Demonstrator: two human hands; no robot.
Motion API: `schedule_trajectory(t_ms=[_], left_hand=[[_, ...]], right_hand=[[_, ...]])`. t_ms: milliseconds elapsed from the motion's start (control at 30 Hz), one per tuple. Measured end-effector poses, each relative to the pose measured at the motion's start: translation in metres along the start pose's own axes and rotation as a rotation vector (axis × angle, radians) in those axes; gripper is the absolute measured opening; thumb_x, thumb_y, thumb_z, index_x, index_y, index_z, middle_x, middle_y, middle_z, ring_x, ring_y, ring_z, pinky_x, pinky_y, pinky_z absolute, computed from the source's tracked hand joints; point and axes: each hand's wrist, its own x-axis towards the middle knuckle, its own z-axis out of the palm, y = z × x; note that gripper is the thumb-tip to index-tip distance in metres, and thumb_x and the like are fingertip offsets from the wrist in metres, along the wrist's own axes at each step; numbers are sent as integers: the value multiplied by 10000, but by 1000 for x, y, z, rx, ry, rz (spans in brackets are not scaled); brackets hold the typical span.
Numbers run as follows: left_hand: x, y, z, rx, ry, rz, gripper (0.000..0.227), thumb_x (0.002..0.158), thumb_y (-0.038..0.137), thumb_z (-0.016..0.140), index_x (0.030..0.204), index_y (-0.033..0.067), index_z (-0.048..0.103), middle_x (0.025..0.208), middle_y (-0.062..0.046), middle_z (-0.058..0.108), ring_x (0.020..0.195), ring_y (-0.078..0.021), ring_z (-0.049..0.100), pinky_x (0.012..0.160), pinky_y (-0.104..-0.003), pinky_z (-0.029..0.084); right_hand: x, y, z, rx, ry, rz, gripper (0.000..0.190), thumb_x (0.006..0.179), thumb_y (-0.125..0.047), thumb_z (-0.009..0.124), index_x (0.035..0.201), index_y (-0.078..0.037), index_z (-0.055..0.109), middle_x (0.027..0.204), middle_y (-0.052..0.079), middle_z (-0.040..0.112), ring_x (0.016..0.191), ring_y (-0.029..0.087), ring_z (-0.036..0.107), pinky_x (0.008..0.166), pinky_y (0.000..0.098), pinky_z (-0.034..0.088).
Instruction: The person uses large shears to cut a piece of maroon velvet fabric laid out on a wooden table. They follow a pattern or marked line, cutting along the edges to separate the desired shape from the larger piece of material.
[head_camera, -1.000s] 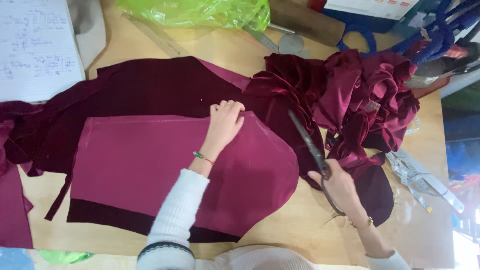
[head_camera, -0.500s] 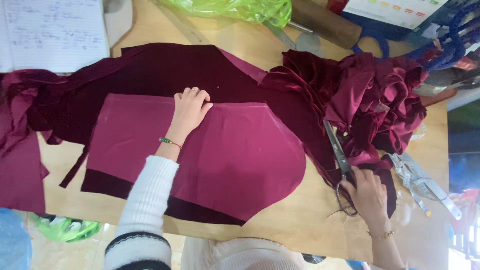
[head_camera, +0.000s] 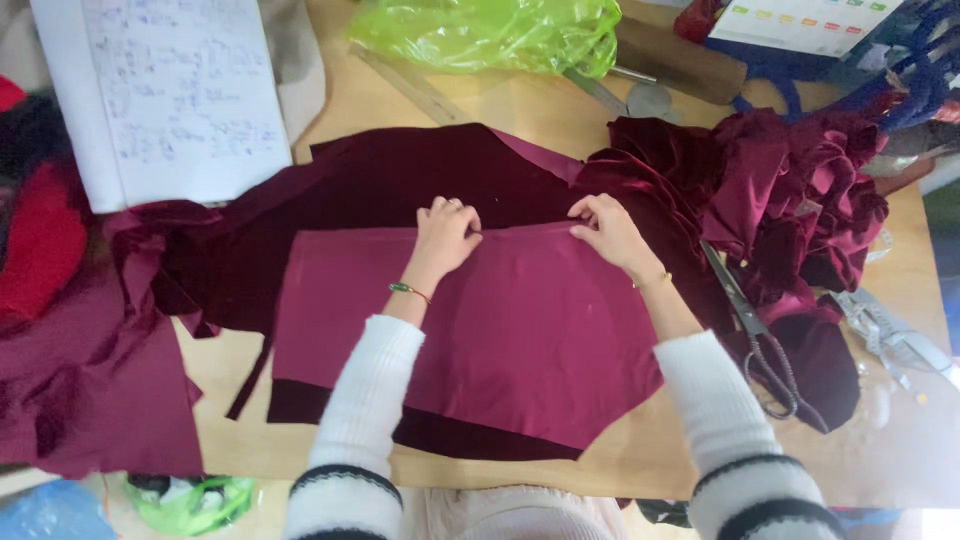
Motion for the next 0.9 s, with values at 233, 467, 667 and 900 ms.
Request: schedule_trajectory(t_ms=[233, 467, 667, 900], left_hand=[[-1, -3, -7, -150, -55, 89, 198, 822, 307, 764, 965, 256, 636, 900, 43, 605, 1070, -199, 553, 950, -457, 425], [14, -2, -8, -224, -139, 142, 223, 824, 341, 773, 981, 233, 658, 862, 41, 582, 1045, -196, 525, 960, -456, 384], [13, 5, -9, -214, -40, 163, 200, 851, 281, 752, 995, 206, 637, 1006, 0, 574, 1133, -222, 507, 973, -471, 386], [-33, 69, -31, -54, -2, 402, 638, 998, 424, 602, 1546, 138, 443, 1635, -178, 375, 1551, -328, 251, 1200, -696, 100]], right_hand=[[15, -7, 0, -66, -155, 127, 251, 816, -185, 808, 1023, -85, 706, 818, 74, 525, 899, 305, 579, 867, 473, 494], [5, -34, -2, -131, -38, 147, 211, 817, -142, 812, 970, -107, 670, 912, 81, 610, 994, 292, 597, 901, 424, 506], [0, -15, 14, -288, 133, 114, 202, 874, -128, 748, 1013, -199, 620, 866, -20, 623, 960, 213, 617, 853, 381, 500], [-11, -40, 32, -388, 442, 64, 183, 996, -176, 681, 1171, -216, 647, 1003, -14, 640, 1007, 209, 592, 860, 358, 442]])
